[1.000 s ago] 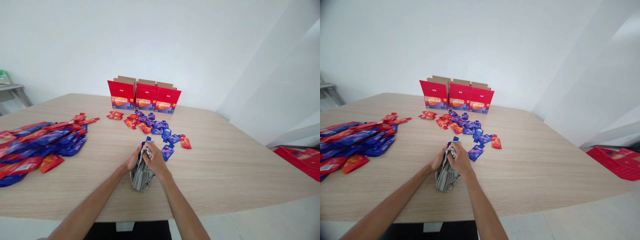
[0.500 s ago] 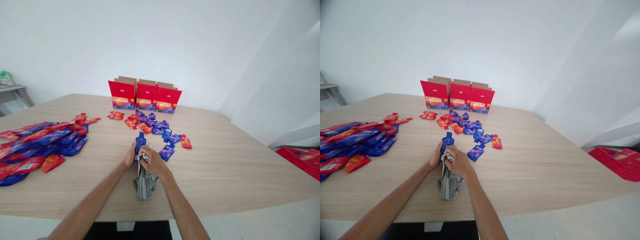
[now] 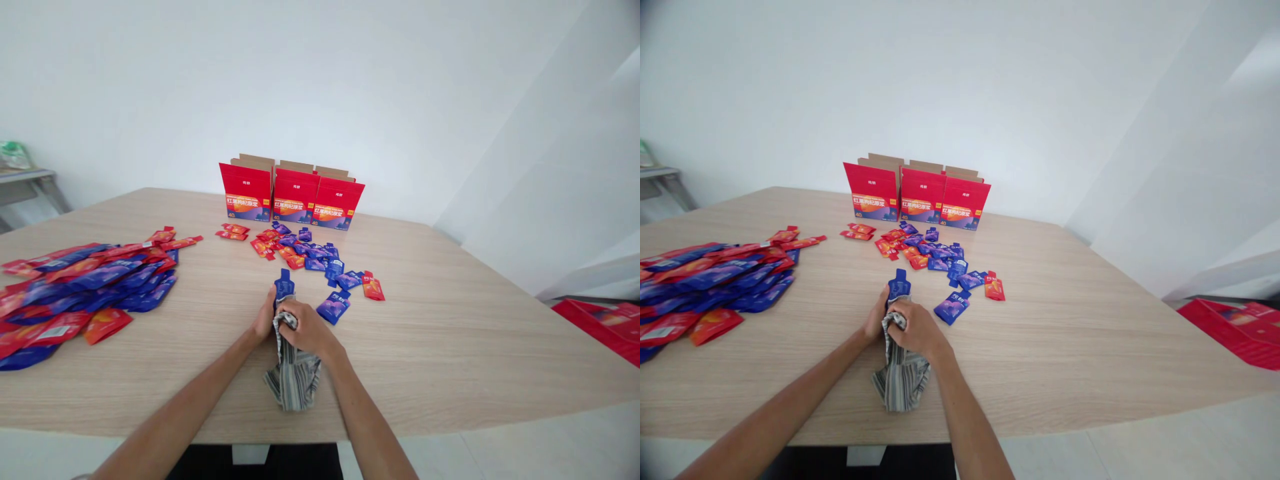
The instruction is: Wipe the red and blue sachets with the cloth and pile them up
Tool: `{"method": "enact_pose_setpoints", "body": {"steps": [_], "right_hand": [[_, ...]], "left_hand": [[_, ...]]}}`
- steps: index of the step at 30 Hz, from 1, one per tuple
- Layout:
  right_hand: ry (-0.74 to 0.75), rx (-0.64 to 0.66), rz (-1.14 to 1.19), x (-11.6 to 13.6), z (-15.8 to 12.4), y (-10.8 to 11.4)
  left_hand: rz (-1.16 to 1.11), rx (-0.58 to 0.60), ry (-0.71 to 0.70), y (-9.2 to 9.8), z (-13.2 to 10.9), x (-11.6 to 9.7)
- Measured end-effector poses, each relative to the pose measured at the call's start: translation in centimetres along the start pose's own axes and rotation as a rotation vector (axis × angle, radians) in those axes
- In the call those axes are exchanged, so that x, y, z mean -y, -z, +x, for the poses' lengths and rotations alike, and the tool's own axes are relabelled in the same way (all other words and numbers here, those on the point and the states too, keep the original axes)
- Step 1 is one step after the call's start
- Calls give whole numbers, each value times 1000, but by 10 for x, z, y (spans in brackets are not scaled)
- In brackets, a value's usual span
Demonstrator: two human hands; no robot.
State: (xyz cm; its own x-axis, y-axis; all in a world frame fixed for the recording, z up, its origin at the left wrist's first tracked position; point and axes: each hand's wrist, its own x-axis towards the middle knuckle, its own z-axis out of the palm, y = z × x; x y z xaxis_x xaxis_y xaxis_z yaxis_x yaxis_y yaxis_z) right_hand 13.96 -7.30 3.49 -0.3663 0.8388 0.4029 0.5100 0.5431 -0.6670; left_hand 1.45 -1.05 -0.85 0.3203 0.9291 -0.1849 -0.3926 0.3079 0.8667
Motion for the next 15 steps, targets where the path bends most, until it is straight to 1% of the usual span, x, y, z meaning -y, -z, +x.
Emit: {"method": "enact_pose_setpoints", "body": {"steps": [1, 2, 3, 5, 9, 11, 12, 13, 15], "right_hand": [[6, 40, 0, 0, 0, -1], [1, 51, -7, 0, 0, -2], [-11, 32, -20, -1, 0, -2], [-48, -85, -51, -4, 1, -2], [-108, -416, -48, -8, 5, 1], [-120, -512, -39, -8, 5, 3], [-120, -513, -34, -7, 5, 4], [-114, -479, -28, -6, 5, 4], [-84, -330, -14, -4, 3, 3]], "left_hand": [[-18, -27, 13, 1, 2, -1], [-37, -44, 21, 2, 3, -1], [-47, -45, 23, 2, 4, 0], [-31, 5, -4, 1, 1, 2], [82, 232, -22, -5, -9, 7], [107, 302, 0, -8, -13, 7], [104, 313, 9, -8, -14, 7], [93, 307, 10, -8, -13, 6], [57, 235, -6, -7, -11, 5]]}}
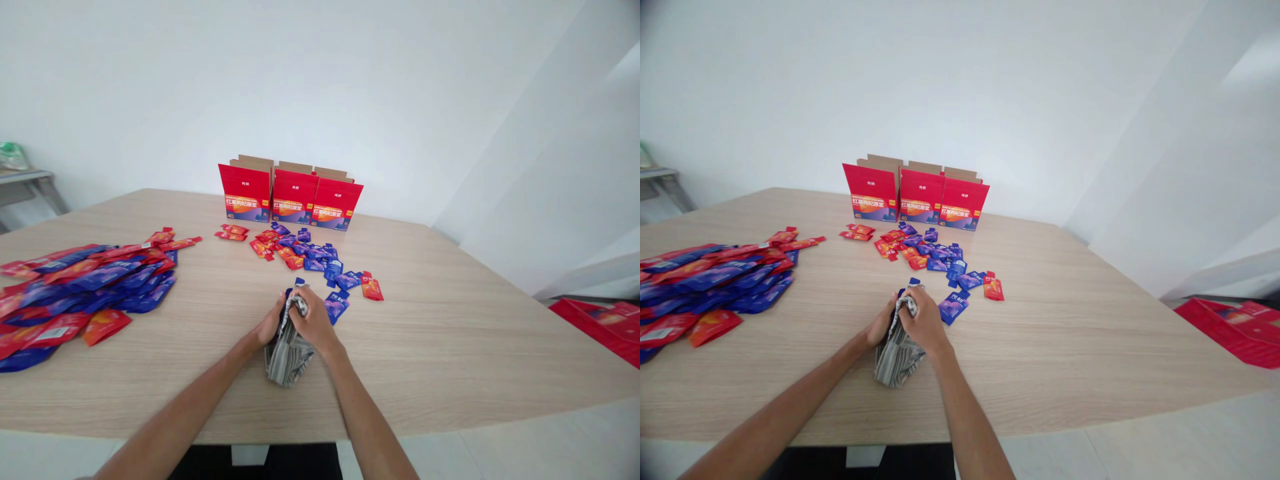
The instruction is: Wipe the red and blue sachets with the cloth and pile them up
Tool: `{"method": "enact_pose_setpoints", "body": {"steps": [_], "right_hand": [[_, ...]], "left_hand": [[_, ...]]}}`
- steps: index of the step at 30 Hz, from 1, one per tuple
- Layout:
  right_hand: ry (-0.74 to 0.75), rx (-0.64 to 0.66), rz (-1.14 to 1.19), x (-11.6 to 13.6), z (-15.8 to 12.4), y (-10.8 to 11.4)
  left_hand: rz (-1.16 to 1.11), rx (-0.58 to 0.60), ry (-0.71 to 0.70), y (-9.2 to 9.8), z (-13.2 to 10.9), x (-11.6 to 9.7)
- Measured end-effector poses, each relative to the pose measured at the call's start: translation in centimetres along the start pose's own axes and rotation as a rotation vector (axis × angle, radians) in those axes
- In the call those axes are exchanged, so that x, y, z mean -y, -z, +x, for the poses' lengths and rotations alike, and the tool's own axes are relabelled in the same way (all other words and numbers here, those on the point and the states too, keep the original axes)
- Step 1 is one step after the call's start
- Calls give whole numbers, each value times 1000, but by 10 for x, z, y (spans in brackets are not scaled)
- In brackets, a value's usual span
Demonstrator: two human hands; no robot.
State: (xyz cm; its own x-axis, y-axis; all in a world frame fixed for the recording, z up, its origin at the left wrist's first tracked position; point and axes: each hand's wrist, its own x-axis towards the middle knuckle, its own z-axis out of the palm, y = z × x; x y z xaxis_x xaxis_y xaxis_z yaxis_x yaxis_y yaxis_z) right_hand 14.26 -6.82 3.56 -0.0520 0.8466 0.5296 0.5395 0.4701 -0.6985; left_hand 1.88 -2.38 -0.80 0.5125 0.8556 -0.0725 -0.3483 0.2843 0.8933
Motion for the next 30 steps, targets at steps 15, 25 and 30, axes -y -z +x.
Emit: {"method": "enact_pose_setpoints", "body": {"steps": [15, 25, 30], "right_hand": [[67, -32, 45, 12, 0, 4], [114, 40, 45, 14, -2, 6], [61, 160, -38, 7, -2, 2]], "left_hand": [[-490, -247, 86, 8, 9, -28], [-319, -243, 153, 11, 13, -22], [-315, -191, 126, 4, 9, -16]]}}
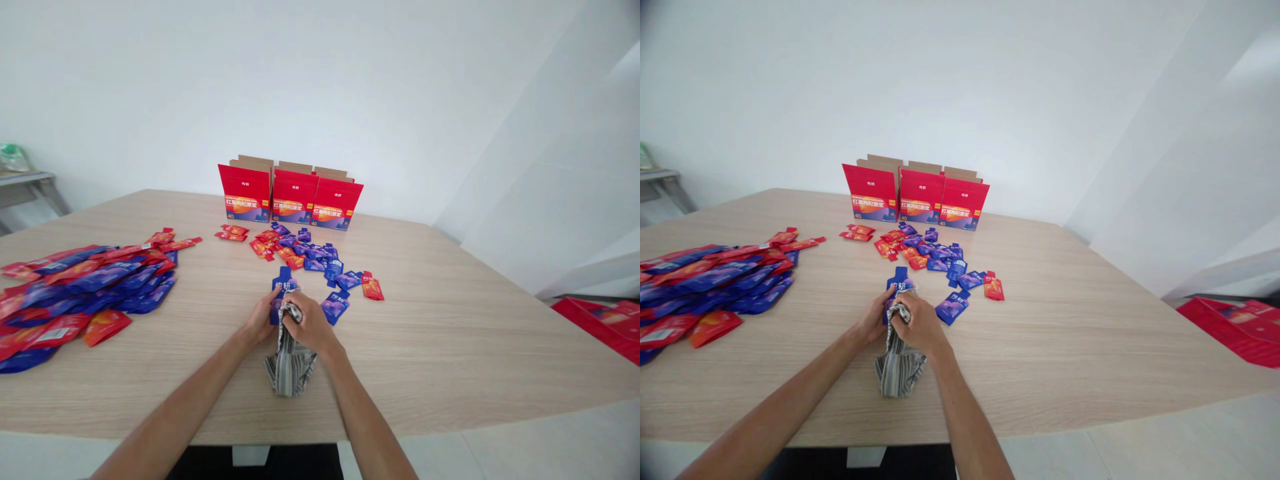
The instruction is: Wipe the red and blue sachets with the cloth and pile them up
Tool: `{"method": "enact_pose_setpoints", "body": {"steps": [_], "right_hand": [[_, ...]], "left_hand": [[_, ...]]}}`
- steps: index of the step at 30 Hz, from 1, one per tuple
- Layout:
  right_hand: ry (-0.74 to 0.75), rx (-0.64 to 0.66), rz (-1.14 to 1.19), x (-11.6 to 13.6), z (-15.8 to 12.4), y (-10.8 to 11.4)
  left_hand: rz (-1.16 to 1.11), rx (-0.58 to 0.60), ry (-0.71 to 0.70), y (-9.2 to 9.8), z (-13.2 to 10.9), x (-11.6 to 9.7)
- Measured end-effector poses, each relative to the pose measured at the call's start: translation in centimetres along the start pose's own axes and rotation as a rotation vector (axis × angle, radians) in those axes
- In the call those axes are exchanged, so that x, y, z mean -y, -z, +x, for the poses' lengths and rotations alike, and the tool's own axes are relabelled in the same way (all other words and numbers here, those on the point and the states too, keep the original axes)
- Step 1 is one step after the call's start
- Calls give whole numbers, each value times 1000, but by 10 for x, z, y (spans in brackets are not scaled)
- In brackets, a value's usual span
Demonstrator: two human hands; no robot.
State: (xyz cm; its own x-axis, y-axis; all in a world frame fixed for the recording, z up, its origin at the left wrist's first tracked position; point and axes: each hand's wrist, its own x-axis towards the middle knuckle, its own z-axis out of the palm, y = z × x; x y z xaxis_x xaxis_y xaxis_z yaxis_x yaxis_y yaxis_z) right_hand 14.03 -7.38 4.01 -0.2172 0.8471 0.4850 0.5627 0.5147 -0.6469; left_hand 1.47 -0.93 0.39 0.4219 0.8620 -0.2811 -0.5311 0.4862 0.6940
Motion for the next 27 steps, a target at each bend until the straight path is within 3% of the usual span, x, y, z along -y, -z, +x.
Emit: {"method": "enact_pose_setpoints", "body": {"steps": [2, 7, 9, 11, 16, 18, 20, 25, 27], "right_hand": [[-53, -56, -45, -5, 1, -2], [-110, -348, -49, -13, 4, 1], [-107, -370, -34, -14, 4, 4], [-100, -283, -31, -14, 3, 3], [-40, 156, -21, -11, -3, -9], [-34, 201, -34, -9, -4, -12], [-48, 119, -60, -8, -3, -12], [-109, -272, -54, -12, 3, -3], [-112, -348, -44, -14, 4, 0]], "left_hand": [[34, 41, 7, -3, -4, 7], [156, 170, 42, -10, -15, 19], [172, 186, 59, -11, -16, 20], [151, 150, 46, -9, -14, 19], [68, -19, -111, -3, -2, 10], [52, -57, -137, -2, -1, 7], [46, -34, -114, -3, -2, 8], [153, 136, 54, -8, -13, 17], [176, 166, 71, -7, -15, 19]]}}
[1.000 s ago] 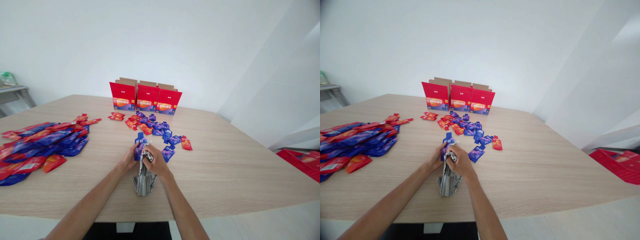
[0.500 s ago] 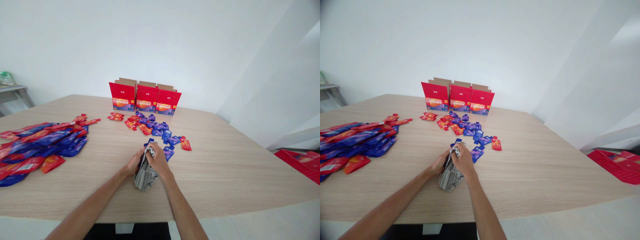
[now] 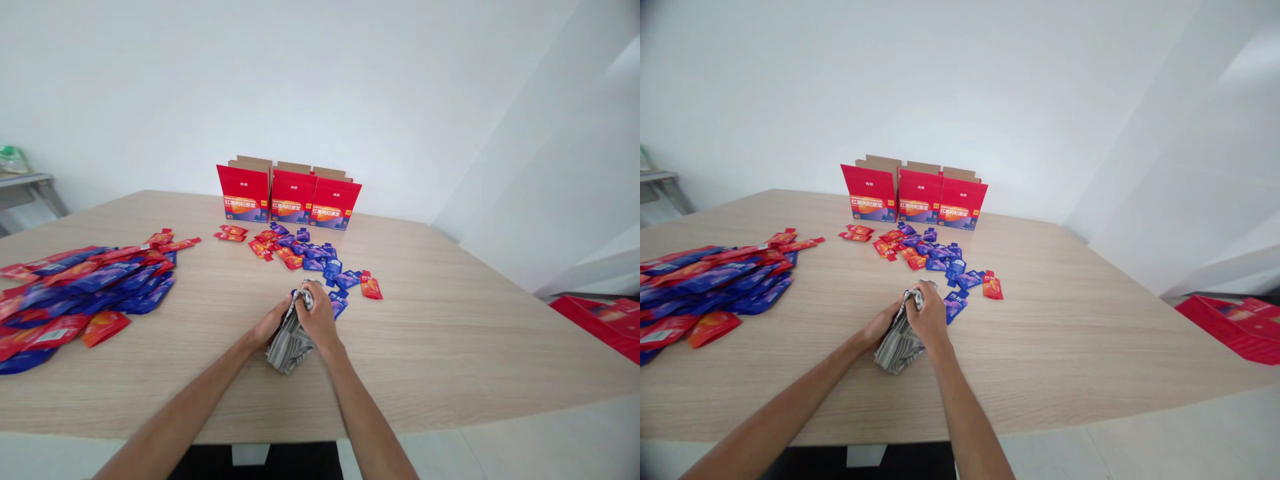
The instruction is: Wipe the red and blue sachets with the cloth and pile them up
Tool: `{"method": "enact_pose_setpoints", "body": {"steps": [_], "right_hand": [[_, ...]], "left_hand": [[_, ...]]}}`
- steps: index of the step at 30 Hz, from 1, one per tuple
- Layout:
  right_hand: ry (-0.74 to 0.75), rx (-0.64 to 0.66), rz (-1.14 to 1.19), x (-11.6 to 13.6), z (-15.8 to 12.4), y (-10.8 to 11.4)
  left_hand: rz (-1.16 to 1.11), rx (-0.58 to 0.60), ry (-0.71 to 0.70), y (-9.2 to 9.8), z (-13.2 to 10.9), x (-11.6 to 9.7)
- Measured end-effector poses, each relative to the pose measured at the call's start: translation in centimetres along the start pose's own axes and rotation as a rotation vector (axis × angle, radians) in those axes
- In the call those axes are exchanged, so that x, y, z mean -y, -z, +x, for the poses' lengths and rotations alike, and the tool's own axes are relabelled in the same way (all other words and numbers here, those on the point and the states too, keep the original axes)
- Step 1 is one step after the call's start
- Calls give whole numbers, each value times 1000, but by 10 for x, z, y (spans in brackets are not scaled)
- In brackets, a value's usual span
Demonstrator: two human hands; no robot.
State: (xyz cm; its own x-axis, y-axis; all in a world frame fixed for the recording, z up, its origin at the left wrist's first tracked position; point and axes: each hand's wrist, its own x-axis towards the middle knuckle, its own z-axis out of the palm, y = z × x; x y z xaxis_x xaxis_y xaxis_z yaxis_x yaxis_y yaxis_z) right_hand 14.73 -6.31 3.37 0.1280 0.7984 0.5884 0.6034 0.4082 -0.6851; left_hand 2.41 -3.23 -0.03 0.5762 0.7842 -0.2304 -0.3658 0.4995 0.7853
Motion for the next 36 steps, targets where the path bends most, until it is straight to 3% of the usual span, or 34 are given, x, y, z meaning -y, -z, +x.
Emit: {"method": "enact_pose_setpoints", "body": {"steps": [3, 7, 10, 12, 16, 19, 22, 25, 27, 30, 36], "right_hand": [[16, 82, 6, 1, -1, 0], [80, 423, 26, 6, -8, -4], [115, 554, 41, 9, -12, -9], [105, 515, 29, 9, -12, -10], [44, 218, -1, 4, -6, -7], [14, 54, 7, -1, -2, -3], [17, 120, 1, -1, -2, -3], [68, 385, 0, 2, -8, -7], [112, 540, -1, 4, -12, -11], [157, 630, -7, 5, -14, -13], [151, 591, -23, 3, -11, -11]], "left_hand": [[-40, -18, 23, 2, 1, -1], [-121, -115, -58, 5, 5, -13], [-151, -166, -142, 9, 8, -20], [-149, -150, -157, 9, 8, -19], [-38, -57, -100, 6, 6, -9], [100, -27, -138, 4, 5, -1], [136, -19, -148, 6, 5, -1], [139, -107, -178, 11, 8, -13], [174, -209, -239, 18, 9, -32], [350, -371, -357, 40, 7, -83], [1220, -688, -672, 127, -28, -216]]}}
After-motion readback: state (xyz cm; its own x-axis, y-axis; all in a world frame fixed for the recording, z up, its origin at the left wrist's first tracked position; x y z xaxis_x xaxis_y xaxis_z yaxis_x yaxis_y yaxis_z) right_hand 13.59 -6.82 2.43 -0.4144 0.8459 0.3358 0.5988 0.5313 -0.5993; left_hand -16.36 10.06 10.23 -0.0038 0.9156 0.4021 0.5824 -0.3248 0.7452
